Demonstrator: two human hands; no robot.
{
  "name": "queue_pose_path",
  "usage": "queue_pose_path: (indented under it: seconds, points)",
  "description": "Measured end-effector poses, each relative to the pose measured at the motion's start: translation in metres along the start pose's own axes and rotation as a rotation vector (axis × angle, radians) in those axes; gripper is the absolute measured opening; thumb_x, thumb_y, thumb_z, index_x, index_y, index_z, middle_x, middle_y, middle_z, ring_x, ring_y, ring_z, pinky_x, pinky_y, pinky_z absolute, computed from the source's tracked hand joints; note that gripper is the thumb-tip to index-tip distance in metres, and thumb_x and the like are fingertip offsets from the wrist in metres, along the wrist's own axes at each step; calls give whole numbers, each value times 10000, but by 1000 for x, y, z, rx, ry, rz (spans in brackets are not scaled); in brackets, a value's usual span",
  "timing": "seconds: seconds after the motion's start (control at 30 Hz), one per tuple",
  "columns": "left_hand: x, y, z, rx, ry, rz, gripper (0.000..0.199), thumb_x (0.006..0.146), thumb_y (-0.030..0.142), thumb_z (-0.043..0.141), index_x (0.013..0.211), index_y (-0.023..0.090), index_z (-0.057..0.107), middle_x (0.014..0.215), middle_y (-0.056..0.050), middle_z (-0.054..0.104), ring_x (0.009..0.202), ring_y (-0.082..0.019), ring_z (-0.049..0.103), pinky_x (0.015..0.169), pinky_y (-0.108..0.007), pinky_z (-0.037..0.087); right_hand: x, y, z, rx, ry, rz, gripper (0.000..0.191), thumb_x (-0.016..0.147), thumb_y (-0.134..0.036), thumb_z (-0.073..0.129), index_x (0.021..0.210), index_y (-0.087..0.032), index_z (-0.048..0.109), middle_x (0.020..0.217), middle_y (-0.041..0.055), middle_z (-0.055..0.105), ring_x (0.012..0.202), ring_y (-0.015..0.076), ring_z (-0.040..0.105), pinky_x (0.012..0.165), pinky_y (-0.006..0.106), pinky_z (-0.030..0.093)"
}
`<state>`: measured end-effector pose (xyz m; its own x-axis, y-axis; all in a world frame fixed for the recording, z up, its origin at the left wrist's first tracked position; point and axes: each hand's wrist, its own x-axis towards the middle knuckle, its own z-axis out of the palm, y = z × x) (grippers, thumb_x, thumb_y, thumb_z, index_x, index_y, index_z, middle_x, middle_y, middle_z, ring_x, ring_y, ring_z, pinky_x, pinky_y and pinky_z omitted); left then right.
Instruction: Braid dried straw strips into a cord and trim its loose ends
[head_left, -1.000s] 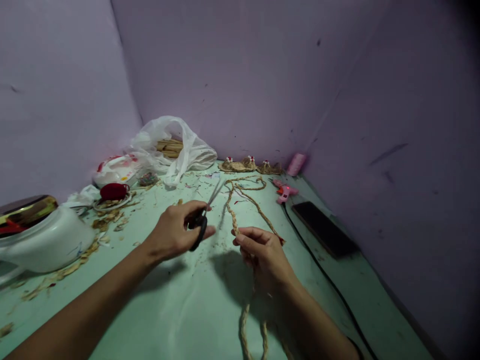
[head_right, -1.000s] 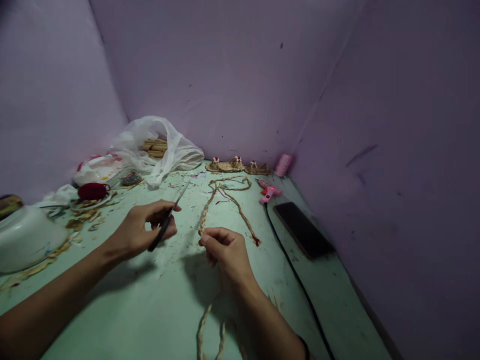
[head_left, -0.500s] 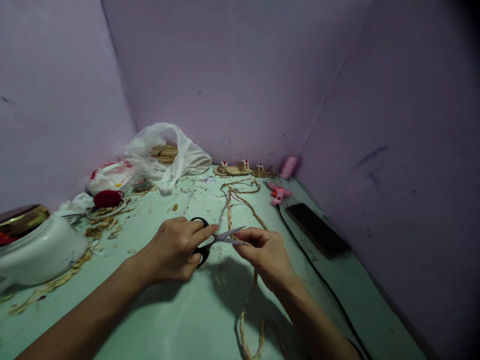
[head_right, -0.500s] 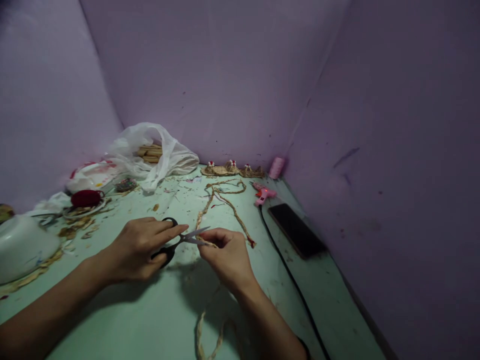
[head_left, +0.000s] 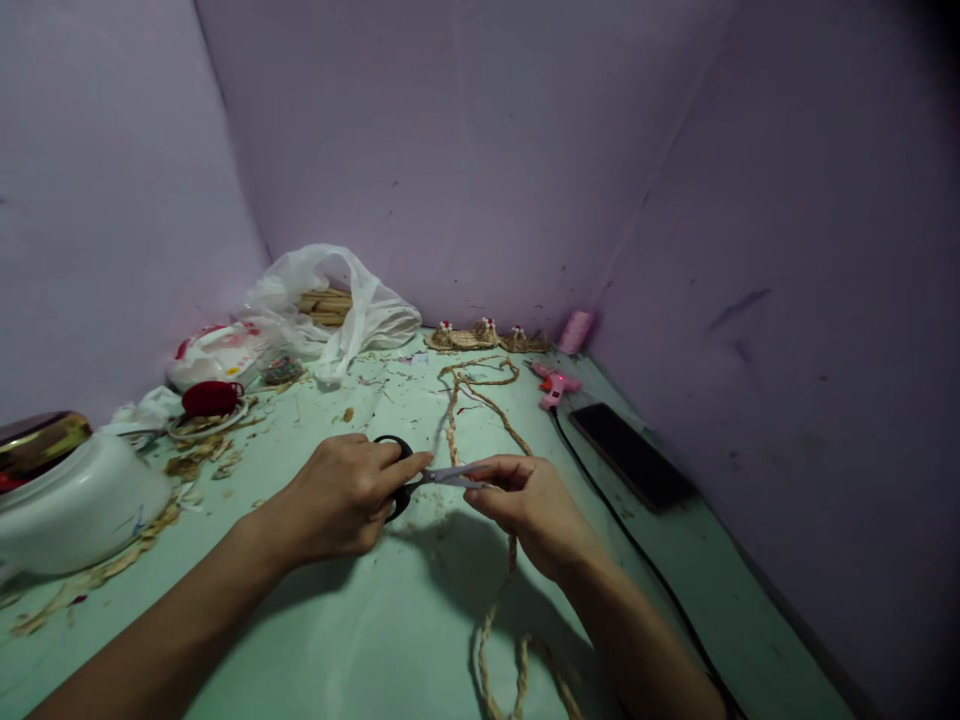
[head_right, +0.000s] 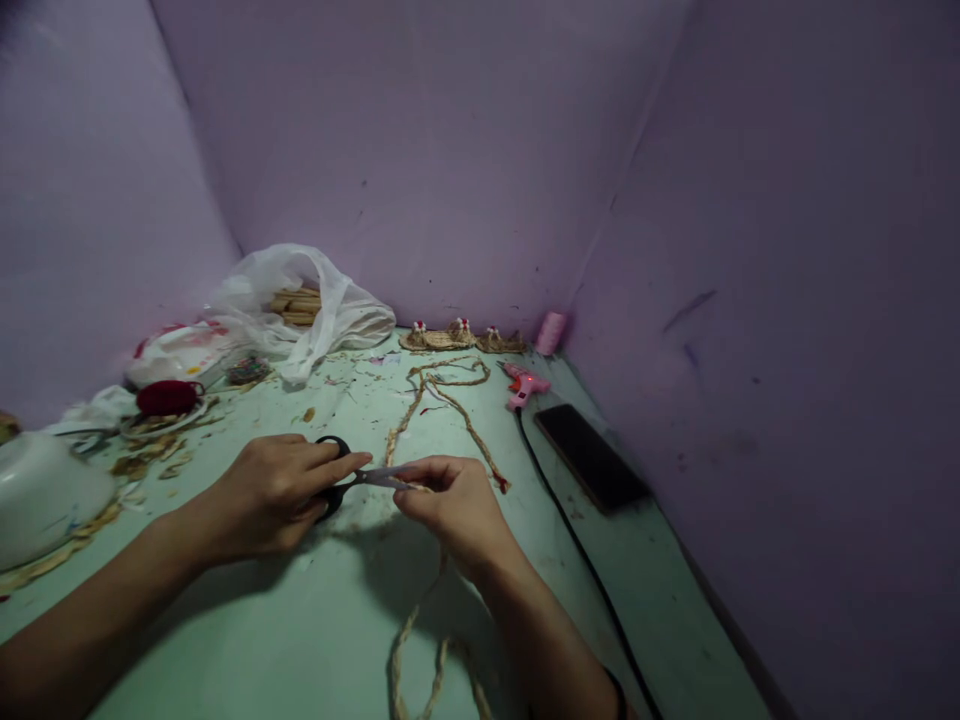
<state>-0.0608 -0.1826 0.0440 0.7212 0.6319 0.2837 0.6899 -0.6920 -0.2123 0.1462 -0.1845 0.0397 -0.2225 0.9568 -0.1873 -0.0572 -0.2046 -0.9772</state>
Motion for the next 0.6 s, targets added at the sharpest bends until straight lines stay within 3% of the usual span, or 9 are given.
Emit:
queue_pose_path:
  seconds: [0.2,0.33,0.4,0.5,0.6]
  points:
    - [-2,-2,2,-13,-30,18,494,669,111,438,1150,216,489,702,-13,591,568,-146,524,531,-263,364,2,-1,-4,24,-24,50,192,481,-131,658,672,-110,669,420,-63,478,372,22,281,393,207,160]
    - [-1,-3,5,-286,39,-80,426,673,109,440,1058,242,565,658,1,603,538,-121,522,538,-235,374,3,0,-5,90,-30,46,167,493,-151,662,657,-124,639,401,-86,435,339,13,230,370,208,117]
    - [3,-2,7,-578,132,-294,324,685,149,475,976,219,601,660,-4,613,558,-117,541,544,-221,393,4,3,-4,121,-40,54,160,492,-160,668,644,-130,628,426,-82,453,343,11,247,367,199,132]
    - [13,3,13,-1113,238,-786,285,660,275,585,918,154,583,631,-28,614,494,-119,536,454,-208,383,4,11,2,104,-88,97,163,488,-173,681,637,-132,627,470,-65,496,372,19,317,376,186,190]
    - [21,8,25,-1620,141,-1132,376,632,375,630,901,126,548,619,-59,622,408,-102,502,339,-159,259,2,19,11,78,-180,132,160,488,-183,687,628,-135,625,476,-59,513,381,29,363,390,184,232]
